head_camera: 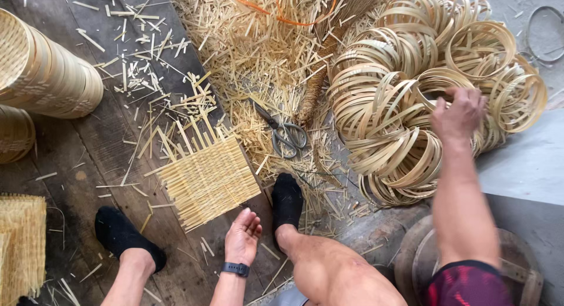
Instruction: The person sits on the floor and assembles small bamboo baskets. They place a woven bamboo mat over a circular wooden mold, press it down, and use shears to trim the excess bamboo strips flush with the mold's edge. The finished baskets are stacked on the floor.
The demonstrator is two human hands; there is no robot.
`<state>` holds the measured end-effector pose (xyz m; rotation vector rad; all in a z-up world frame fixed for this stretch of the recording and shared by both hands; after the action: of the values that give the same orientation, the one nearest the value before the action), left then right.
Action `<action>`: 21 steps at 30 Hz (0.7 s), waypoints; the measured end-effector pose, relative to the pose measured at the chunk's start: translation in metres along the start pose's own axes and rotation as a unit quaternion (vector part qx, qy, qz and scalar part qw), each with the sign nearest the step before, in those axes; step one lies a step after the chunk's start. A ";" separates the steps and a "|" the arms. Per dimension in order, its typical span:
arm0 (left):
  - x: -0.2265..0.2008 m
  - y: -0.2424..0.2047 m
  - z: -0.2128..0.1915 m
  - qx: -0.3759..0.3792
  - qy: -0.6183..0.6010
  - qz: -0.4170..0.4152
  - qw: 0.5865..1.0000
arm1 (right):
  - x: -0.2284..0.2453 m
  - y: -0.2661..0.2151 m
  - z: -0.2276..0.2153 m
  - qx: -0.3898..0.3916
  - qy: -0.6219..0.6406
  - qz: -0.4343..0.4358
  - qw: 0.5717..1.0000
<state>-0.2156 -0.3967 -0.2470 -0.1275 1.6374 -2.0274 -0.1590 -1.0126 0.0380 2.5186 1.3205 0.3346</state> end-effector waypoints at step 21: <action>-0.138 -0.114 0.215 0.277 0.226 0.227 0.906 | 0.299 -0.116 -0.133 0.027 0.245 -0.444 0.861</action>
<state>-0.0518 -0.5098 -0.0500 0.9009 1.1002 -2.1341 -0.1246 -0.6839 0.1449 1.6067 2.5117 0.7354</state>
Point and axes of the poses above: each hand's wrist, its own y-axis towards the middle knuckle, its own z-axis out of the palm, x = y × z, the point moved 10 cm from there along y, towards the middle knuckle, and after that the axes turned 7 degrees about y, right-handed, at the moved point
